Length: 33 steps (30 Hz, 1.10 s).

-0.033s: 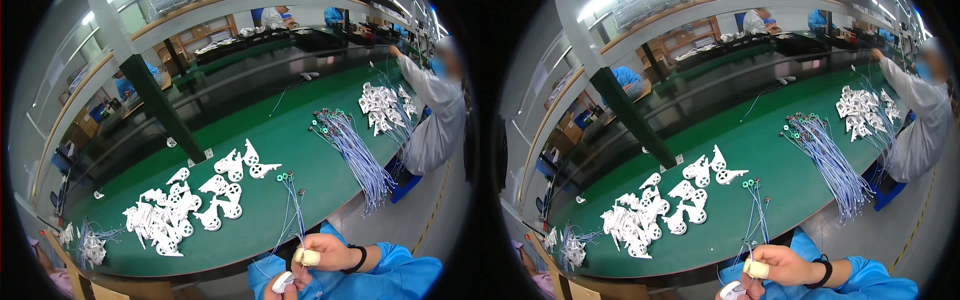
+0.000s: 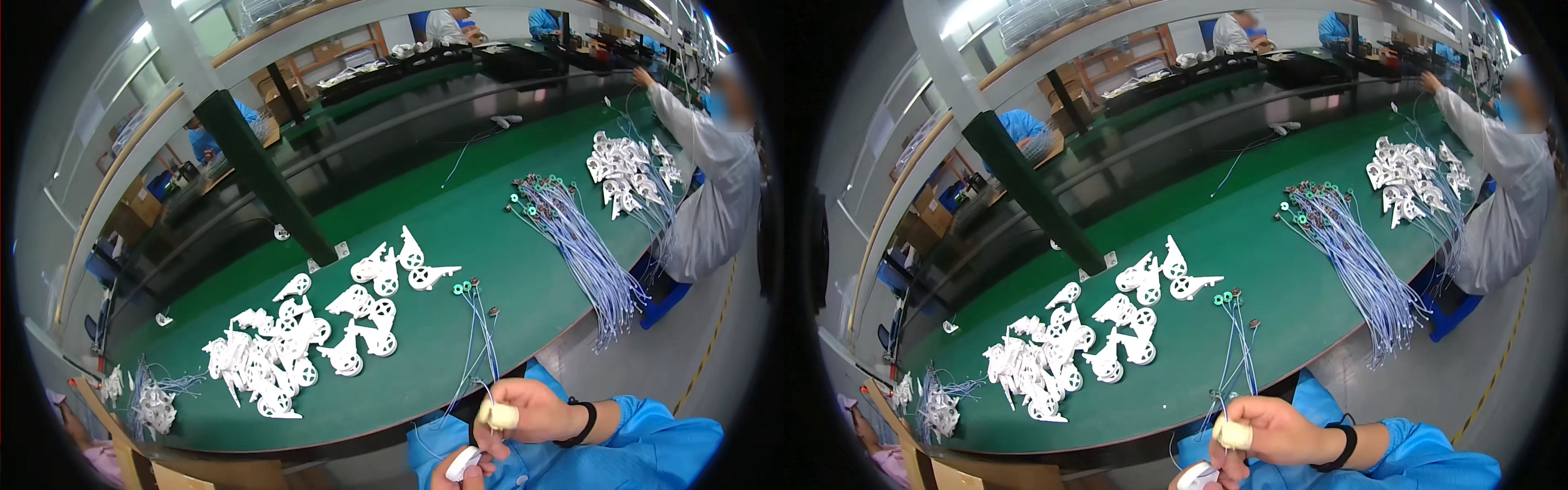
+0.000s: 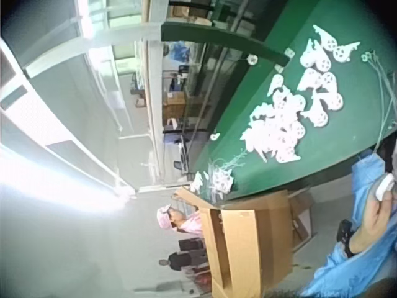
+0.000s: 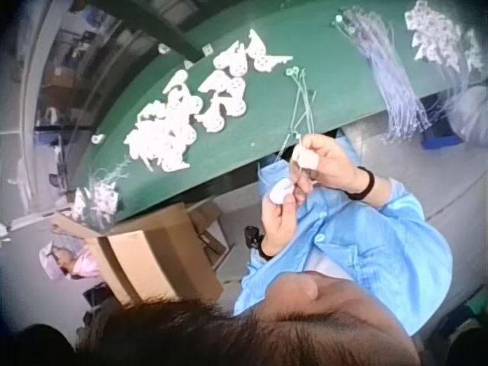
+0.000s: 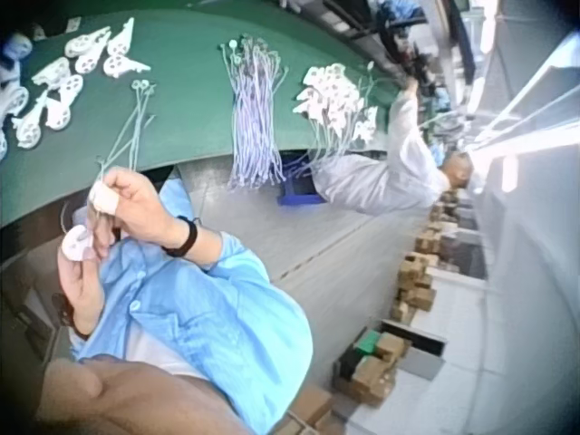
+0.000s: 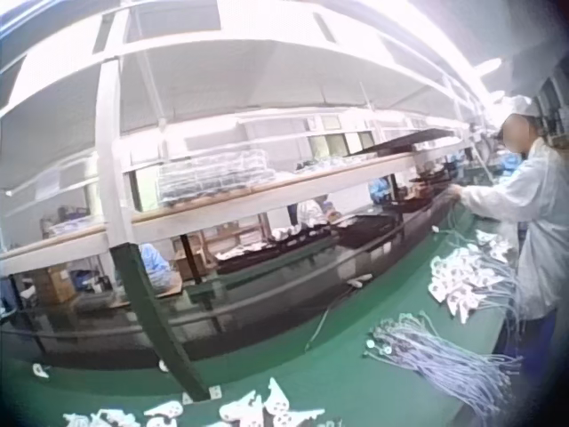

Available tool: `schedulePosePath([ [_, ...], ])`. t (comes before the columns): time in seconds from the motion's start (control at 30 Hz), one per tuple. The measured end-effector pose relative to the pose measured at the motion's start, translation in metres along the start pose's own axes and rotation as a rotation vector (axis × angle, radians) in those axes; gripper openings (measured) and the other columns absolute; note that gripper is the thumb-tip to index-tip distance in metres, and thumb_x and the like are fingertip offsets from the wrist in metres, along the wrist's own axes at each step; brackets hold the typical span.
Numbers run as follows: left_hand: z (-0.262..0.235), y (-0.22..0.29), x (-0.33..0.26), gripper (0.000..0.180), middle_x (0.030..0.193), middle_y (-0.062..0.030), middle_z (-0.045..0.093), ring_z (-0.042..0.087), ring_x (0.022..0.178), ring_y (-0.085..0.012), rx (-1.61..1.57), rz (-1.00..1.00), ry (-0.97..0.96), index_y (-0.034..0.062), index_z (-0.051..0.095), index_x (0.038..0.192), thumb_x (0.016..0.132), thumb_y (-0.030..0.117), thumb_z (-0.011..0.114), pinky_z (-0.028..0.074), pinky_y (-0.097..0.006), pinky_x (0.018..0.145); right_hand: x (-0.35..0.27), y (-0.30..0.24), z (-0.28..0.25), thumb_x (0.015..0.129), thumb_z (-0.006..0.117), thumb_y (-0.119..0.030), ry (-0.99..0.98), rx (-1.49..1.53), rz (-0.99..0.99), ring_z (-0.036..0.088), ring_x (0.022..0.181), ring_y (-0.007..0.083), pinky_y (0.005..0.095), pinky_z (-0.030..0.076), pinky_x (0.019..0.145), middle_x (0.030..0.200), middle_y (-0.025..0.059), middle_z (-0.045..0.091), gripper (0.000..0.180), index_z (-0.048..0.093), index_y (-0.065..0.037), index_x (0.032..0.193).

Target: The person is assembling small white plastic circular components with wires in a factory production line setting.

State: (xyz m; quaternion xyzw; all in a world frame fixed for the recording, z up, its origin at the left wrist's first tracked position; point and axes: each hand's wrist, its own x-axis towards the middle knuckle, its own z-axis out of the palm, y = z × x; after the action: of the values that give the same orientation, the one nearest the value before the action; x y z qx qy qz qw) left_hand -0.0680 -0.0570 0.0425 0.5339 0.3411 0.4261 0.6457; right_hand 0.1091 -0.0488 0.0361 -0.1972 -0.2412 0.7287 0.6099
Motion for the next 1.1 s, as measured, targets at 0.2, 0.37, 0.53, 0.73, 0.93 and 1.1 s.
schedulePosePath([
  [0.2,-0.018,-0.020,-0.021,0.025,0.093,-0.0045,0.057,0.051,0.075,-0.0089,-0.005,-0.149,0.156,-0.0018,0.045,0.119,0.095,0.005,0.047,0.041,-0.021,0.068,0.016,0.007,-0.024,0.094,0.048,-0.004,0.142,0.161,-0.029,0.061,0.069,0.0203,0.0290,0.048,0.061,0.098,0.0221,0.061,0.021,0.050,-0.002,0.116],
  [0.37,-0.023,-0.027,-0.029,0.020,0.088,-0.0061,0.057,0.052,0.074,-0.0098,-0.141,-0.276,0.146,-0.0001,0.046,0.114,0.095,0.005,0.046,0.042,-0.022,0.067,0.013,0.009,-0.025,0.093,0.050,0.000,0.170,-0.095,-0.083,0.063,0.077,0.0208,0.0285,0.050,0.064,0.103,0.0206,0.061,0.028,0.050,0.002,0.121],
  [0.53,-0.010,-0.019,-0.005,0.021,0.085,-0.0048,0.056,0.052,0.069,-0.0092,-0.217,-0.247,0.224,0.0006,0.046,0.113,0.093,0.001,0.043,0.043,-0.022,0.062,0.006,0.017,-0.023,0.088,0.060,-0.004,0.156,-0.674,-0.290,0.062,0.081,0.0132,0.0224,0.051,0.065,0.106,0.0155,0.060,0.030,0.054,0.002,0.117],
  [0.73,0.005,-0.023,0.011,0.031,0.089,-0.0015,0.054,0.048,0.070,-0.0070,-0.130,-0.241,0.135,0.0012,0.042,0.125,0.095,0.008,0.041,0.039,-0.019,0.062,-0.001,0.032,-0.011,0.084,0.064,-0.004,0.073,-0.889,-0.336,0.061,0.078,0.0139,0.0242,0.051,0.066,0.104,0.0131,0.058,0.018,0.056,0.002,0.098],
  [0.93,0.000,-0.042,0.017,0.041,0.099,-0.0103,0.054,0.051,0.076,-0.0139,-0.358,-0.270,0.116,-0.0034,0.037,0.131,0.096,0.019,0.038,0.042,-0.026,0.066,0.004,0.027,-0.014,0.081,0.063,-0.003,0.007,-1.236,-0.587,0.059,0.078,0.0264,0.0302,0.050,0.067,0.096,0.0159,0.057,0.025,0.055,0.002,0.103],
  [1.1,-0.006,-0.050,0.018,0.050,0.113,-0.0201,0.054,0.055,0.078,-0.0199,-0.342,-0.318,0.083,-0.0088,0.034,0.133,0.092,0.020,0.037,0.044,-0.028,0.068,0.002,0.027,-0.014,0.081,0.062,-0.001,0.034,-1.213,-0.511,0.059,0.081,0.0280,0.0318,0.050,0.071,0.098,0.0159,0.056,0.028,0.054,0.003,0.107],
])
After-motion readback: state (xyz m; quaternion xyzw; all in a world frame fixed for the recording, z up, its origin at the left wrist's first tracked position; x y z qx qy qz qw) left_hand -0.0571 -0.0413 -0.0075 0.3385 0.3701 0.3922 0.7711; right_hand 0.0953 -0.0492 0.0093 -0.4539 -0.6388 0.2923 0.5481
